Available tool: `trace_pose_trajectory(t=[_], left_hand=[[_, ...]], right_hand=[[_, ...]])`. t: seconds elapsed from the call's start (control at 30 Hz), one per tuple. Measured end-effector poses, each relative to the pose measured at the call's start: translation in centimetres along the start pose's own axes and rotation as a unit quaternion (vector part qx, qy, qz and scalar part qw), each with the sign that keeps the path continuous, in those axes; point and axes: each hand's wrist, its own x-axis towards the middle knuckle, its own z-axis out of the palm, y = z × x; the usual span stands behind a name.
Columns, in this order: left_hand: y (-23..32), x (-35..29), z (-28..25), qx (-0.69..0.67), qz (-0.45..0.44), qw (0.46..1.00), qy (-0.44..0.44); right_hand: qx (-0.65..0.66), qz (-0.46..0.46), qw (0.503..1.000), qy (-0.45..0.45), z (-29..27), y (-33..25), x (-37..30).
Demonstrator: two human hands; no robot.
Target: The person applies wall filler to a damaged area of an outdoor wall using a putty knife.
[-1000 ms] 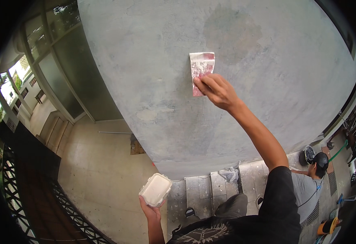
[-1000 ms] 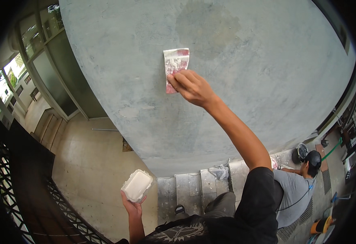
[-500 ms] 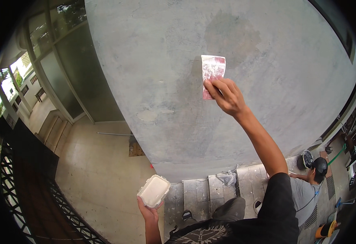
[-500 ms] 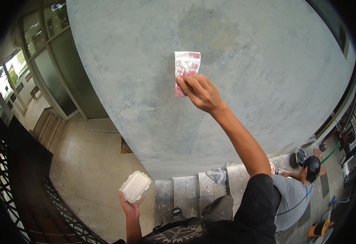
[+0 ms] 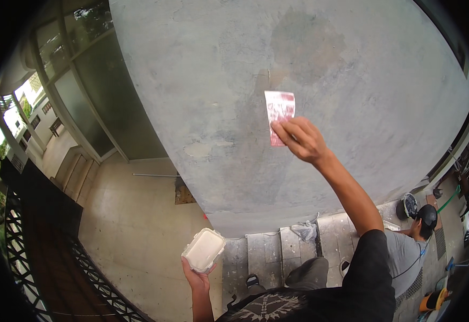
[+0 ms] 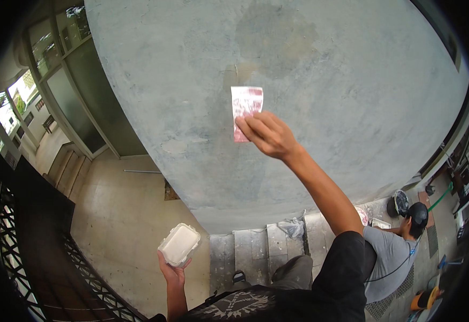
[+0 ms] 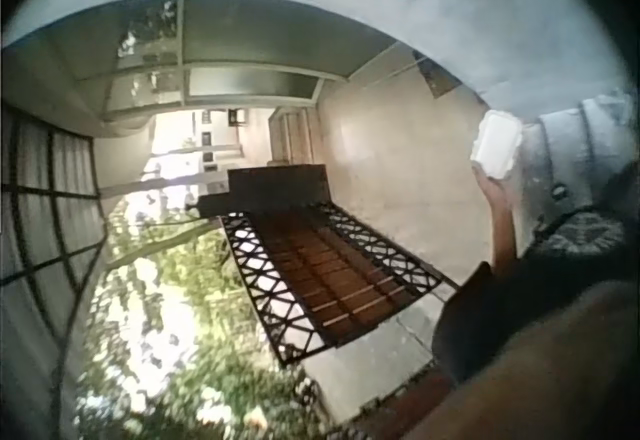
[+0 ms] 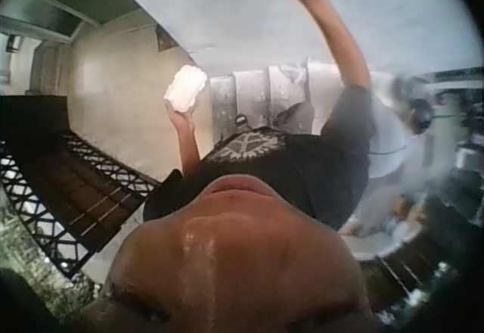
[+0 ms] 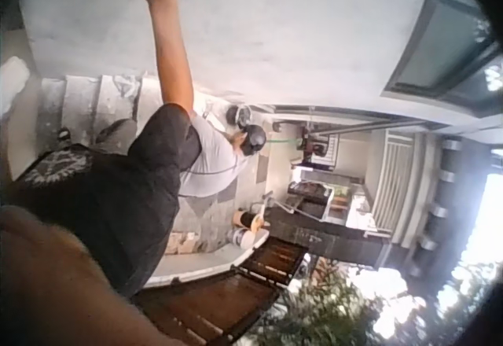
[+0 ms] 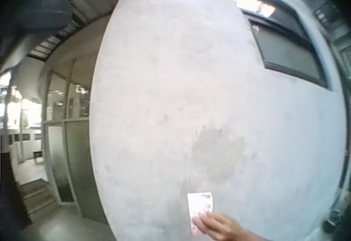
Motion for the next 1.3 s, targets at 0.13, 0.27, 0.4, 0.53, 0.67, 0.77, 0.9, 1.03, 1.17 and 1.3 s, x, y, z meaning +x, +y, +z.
trace_pose_trajectory(t=[0.13,0.27,0.4,0.53,0.67,0.77,0.9,1.03,1.17,1.3], left_hand=[[-0.3,0.2,0.0,-0.003,0.008,1.000,-0.013],[-0.6,0.1,0.1,-0.021,0.004,1.000,-0.013],[-0.6,0.0,0.3,-0.024,-0.001,1.000,-0.016],[-0.8,0.4,-0.7,0.023,-0.007,0.999,-0.031],[-1.1,0.6,-0.8,0.015,-0.002,1.000,-0.027],[-1.0,0.5,0.0,0.008,-0.004,1.000,-0.021],[-0.9,0.3,0.2,0.004,-0.004,1.000,-0.003],[-0.7,0.3,0.1,0.009,-0.003,1.000,-0.011],[-0.7,0.3,-0.4,0.002,0.000,1.000,-0.003],[-1.1,0.2,-0.1,-0.007,0.005,1.000,0.001]], right_hand=[[-0.040,-0.018,0.998,0.053,0.0,3.5,2.7],[0.009,-0.039,0.999,-0.006,2.5,3.5,0.0],[0.046,-0.032,0.997,-0.052,1.7,0.3,-3.1],[0.043,-0.031,0.999,-0.013,-0.7,0.3,-0.5],[-0.032,-0.015,0.999,0.036,-0.3,3.1,1.7],[-0.024,-0.022,0.999,-0.029,2.7,2.9,-2.1],[0.017,-0.011,0.997,-0.080,2.9,-0.5,-6.6],[0.040,-0.003,0.998,-0.056,0.5,-1.6,-4.8],[0.001,-0.003,1.000,0.014,-1.3,1.6,1.1],[-0.018,-0.020,0.999,0.032,1.1,4.2,2.6]])
